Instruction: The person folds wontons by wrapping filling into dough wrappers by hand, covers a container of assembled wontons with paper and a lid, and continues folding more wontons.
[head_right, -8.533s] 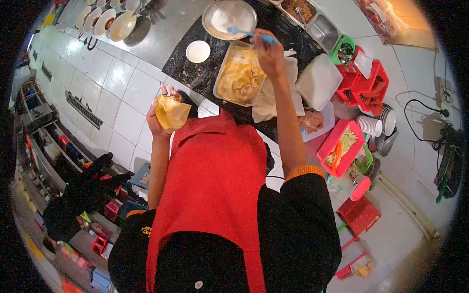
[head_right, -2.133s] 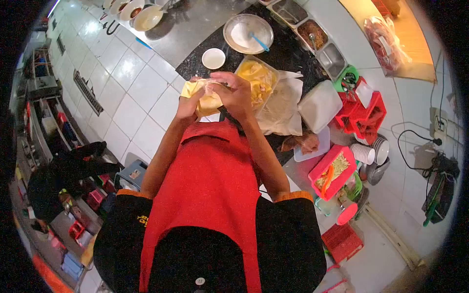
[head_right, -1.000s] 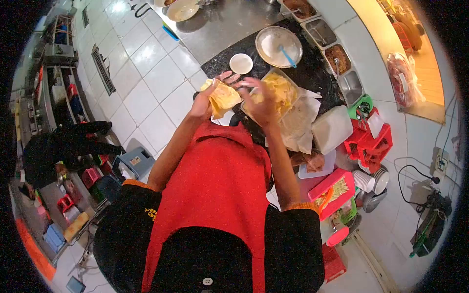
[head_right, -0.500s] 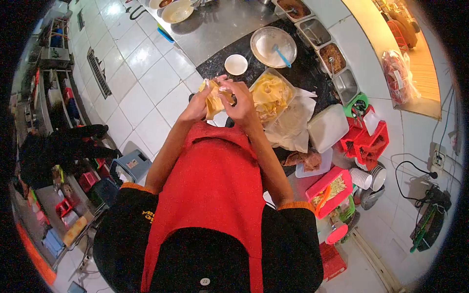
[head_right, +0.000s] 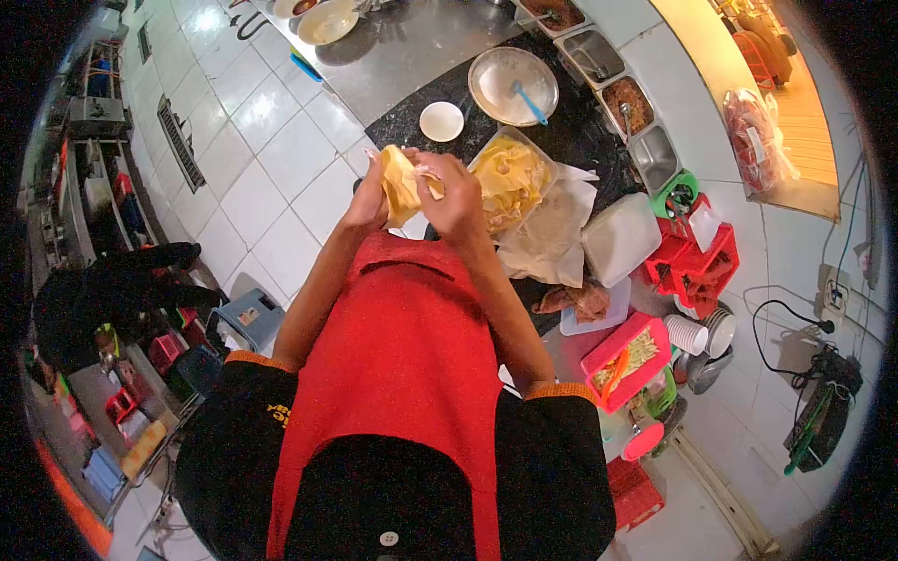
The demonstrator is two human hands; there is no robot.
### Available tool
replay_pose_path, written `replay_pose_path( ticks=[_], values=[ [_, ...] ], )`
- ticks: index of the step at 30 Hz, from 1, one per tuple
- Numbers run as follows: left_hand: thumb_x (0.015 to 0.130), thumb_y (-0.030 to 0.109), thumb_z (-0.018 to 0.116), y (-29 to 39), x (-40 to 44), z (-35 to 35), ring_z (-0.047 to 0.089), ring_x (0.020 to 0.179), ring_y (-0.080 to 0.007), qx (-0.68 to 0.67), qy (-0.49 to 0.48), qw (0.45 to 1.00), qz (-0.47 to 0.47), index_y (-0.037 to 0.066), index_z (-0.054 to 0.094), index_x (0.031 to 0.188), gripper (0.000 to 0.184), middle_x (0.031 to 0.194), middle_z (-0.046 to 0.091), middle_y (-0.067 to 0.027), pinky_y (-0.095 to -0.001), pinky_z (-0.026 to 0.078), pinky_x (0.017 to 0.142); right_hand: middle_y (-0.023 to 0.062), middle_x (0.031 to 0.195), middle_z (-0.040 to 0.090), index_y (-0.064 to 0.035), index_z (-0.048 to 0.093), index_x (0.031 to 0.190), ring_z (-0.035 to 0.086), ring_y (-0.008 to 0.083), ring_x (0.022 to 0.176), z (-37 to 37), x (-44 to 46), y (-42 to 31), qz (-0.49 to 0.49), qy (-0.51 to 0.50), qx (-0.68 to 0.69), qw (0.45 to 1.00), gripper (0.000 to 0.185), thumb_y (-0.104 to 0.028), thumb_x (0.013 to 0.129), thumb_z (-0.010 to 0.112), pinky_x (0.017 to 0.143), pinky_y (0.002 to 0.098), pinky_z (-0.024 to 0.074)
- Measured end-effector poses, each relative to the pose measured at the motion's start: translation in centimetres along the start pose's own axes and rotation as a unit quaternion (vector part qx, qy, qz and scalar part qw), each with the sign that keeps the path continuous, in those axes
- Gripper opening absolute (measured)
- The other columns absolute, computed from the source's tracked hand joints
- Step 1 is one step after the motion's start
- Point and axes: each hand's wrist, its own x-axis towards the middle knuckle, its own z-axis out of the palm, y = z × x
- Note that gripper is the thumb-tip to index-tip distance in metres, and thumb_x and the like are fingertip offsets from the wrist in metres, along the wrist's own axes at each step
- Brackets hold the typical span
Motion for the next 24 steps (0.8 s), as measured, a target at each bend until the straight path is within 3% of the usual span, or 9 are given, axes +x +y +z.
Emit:
replay_pose_path(
  ticks=[1,3,4,10,14,17,19,24],
  values=[
    [0.111,0.042,0.035,0.1,-0.1,0.1,0.062,0.118,-0.0209,0.000,0.000,1.000,0.001,0.004,0.047,0.140,0.050,0.131,0.061,-0.0105,-0.0379,0.051,0.102,0.0166,0.104,0.068,-0.0023,0.067,0.114,0.067,0.0342,0.092,-0.3,0.0,0.2,-0.001,0.000,0.000,1.000,0.029,0.001,0.085,0.066,0.081,0.0393,0.0548],
    [0.105,0.023,0.056,0.3,-0.5,0.6,0.068,0.104,-0.0171,0.247,0.065,0.965,0.058,0.003,0.057,0.129,0.032,0.115,0.068,-0.0067,-0.0337,0.055,0.090,0.0135,0.101,0.068,-0.0013,0.068,0.112,0.069,0.0283,0.084,-1.2,0.0,0.7,0.115,-0.029,0.097,0.988,0.027,0.001,0.086,0.067,0.074,0.0348,0.0551],
    [0.094,0.008,0.069,0.5,-0.6,1.3,0.069,0.092,-0.0136,0.300,0.100,0.944,0.090,0.002,0.064,0.117,0.024,0.102,0.072,-0.0038,-0.0297,0.056,0.080,0.0121,0.107,0.064,-0.0024,0.069,0.115,0.067,0.0235,0.091,-2.4,0.4,0.6,0.098,-0.079,0.031,0.992,0.028,-0.002,0.087,0.068,0.076,0.0310,0.0544],
    [0.092,0.008,0.073,1.2,-0.9,3.1,0.068,0.089,-0.0109,0.341,0.115,0.928,0.096,0.001,0.068,0.110,0.021,0.102,0.073,-0.0035,-0.0284,0.056,0.077,0.0144,0.124,0.052,-0.0077,0.068,0.123,0.057,0.0252,0.109,-3.0,0.5,1.9,0.016,-0.150,-0.007,0.989,0.031,-0.013,0.093,0.067,0.082,0.0327,0.0524],
    [0.091,0.008,0.074,1.3,-1.1,3.7,0.068,0.088,-0.0104,0.333,0.097,0.933,0.099,0.001,0.068,0.111,0.022,0.100,0.073,-0.0029,-0.0281,0.056,0.077,0.0147,0.128,0.051,-0.0087,0.067,0.126,0.056,0.0269,0.112,-3.0,0.5,3.0,0.039,-0.157,0.022,0.987,0.032,-0.016,0.095,0.066,0.086,0.0331,0.0512],
    [0.090,0.009,0.075,1.2,-1.4,3.9,0.068,0.086,-0.0106,0.377,0.108,0.918,0.066,0.001,0.068,0.111,0.023,0.100,0.073,-0.0027,-0.0282,0.056,0.075,0.0142,0.128,0.054,-0.0091,0.066,0.128,0.057,0.0232,0.110,-2.6,-0.3,3.9,0.029,-0.134,0.058,0.989,0.033,-0.013,0.095,0.065,0.087,0.0327,0.0509],
    [0.091,0.011,0.074,0.7,-0.8,3.3,0.069,0.088,-0.0127,0.365,0.113,0.919,0.099,0.002,0.066,0.115,0.027,0.103,0.072,-0.0042,-0.0299,0.057,0.077,0.0126,0.123,0.061,-0.0061,0.065,0.129,0.060,0.0172,0.106,-2.7,-0.6,3.8,0.157,-0.125,0.141,0.969,0.034,-0.010,0.095,0.066,0.087,0.0313,0.0520],
    [0.096,0.013,0.070,0.3,-0.5,3.5,0.068,0.084,-0.0112,0.270,0.155,0.946,0.092,0.003,0.065,0.110,0.018,0.098,0.071,-0.0023,-0.0287,0.057,0.072,0.0075,0.110,0.068,-0.0004,0.066,0.124,0.064,0.0114,0.096,-2.3,-2.0,3.1,0.174,-0.046,0.156,0.971,0.033,-0.004,0.091,0.071,0.084,0.0265,0.0532]
  ],
)
